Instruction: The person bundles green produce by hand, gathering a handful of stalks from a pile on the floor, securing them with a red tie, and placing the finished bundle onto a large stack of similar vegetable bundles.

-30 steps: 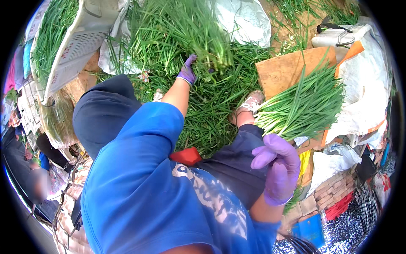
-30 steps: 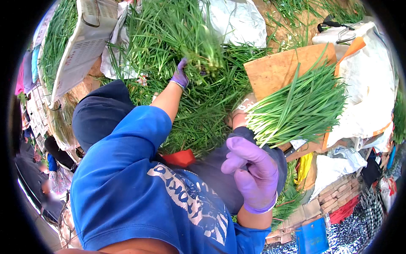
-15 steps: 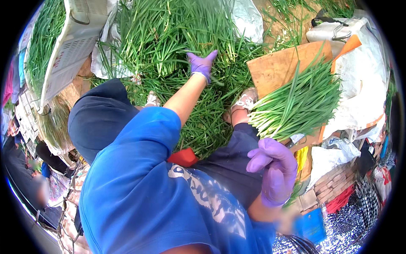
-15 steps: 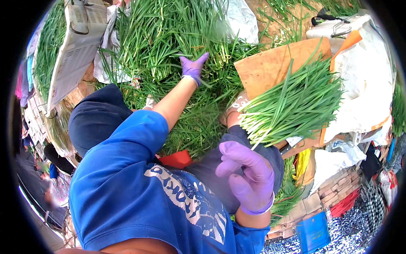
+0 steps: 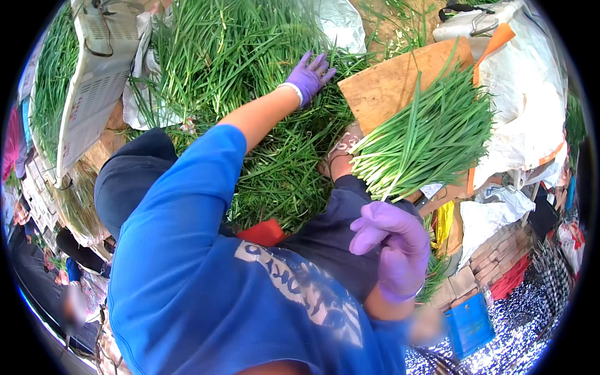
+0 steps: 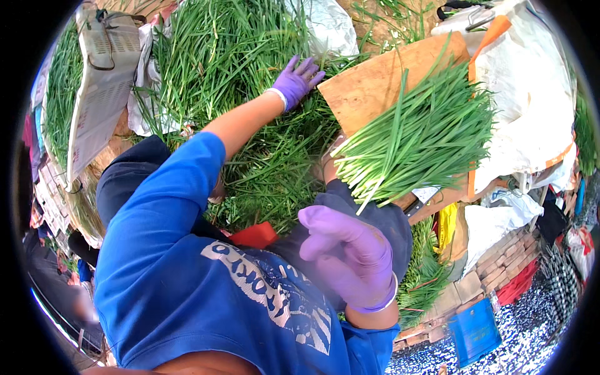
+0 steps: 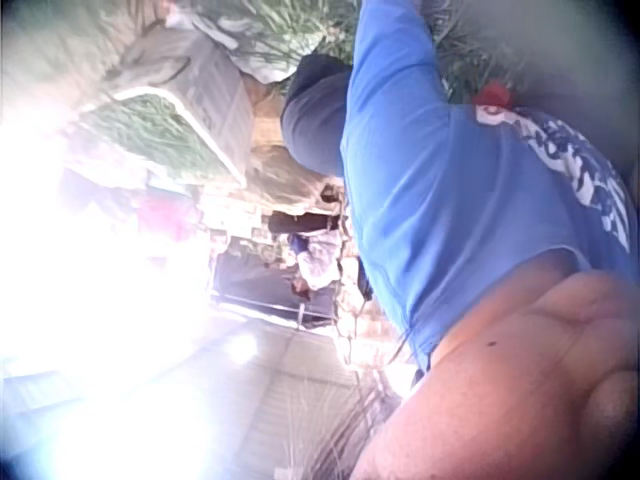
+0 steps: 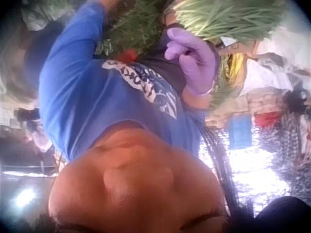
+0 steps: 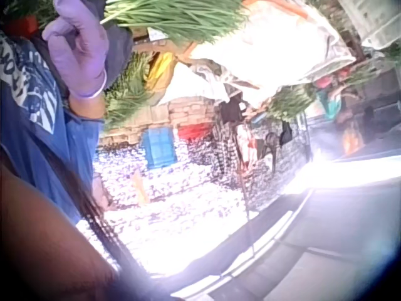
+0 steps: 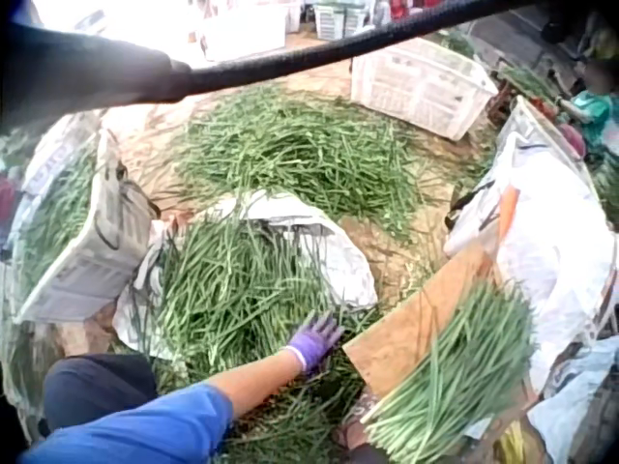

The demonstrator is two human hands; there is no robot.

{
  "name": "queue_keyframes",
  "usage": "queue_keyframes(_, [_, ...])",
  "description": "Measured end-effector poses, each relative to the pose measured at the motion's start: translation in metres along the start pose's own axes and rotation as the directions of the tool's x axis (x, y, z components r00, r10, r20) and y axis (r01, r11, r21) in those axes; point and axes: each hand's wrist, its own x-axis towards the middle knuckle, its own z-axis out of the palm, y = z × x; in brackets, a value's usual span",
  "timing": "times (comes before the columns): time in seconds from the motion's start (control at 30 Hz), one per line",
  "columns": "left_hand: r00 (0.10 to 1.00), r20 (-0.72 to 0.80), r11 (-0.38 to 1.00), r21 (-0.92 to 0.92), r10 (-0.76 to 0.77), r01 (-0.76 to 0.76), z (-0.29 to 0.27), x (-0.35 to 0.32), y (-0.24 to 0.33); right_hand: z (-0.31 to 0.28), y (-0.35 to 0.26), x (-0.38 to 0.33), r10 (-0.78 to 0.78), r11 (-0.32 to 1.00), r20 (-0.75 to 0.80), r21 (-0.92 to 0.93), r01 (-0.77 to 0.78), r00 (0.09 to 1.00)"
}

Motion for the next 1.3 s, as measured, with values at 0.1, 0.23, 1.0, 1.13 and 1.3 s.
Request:
queue_keyframes(0.1, [0.966, 0.046, 0.961, 0.094, 0.256, -0.259, 0.053, 0.037, 0.004, 0.004, -0.005, -0.001, 0.036, 0.998, -0.060, -0.045, -0.039, 0.998])
queue_keyframes(0.23, [0.943, 0.067, 0.944, 0.017, 0.326, -0.328, 0.062, 0.057, 0.001, 0.010, -0.012, 0.000, 0.091, 0.984, -0.192, -0.136, -0.119, 0.977])
queue_keyframes(1.0, [0.494, -0.508, 0.328, -0.852, -0.706, -0.408, -0.069, -0.101, -0.104, -0.007, -0.003, 0.010, -0.096, 0.994, -0.164, -0.061, 0.086, 0.982])
queue_keyframes(1.13, [0.322, -0.460, 0.274, -0.831, -0.828, -0.484, -0.178, -0.149, -0.130, -0.007, 0.010, 0.019, -0.057, 0.998, -0.206, -0.031, 0.052, 0.977])
queue_keyframes(1.3, [0.135, -0.579, 0.352, -0.647, -0.804, -0.676, -0.268, -0.222, -0.153, 0.002, 0.025, 0.026, -0.101, 0.995, -0.183, -0.035, 0.096, 0.978])
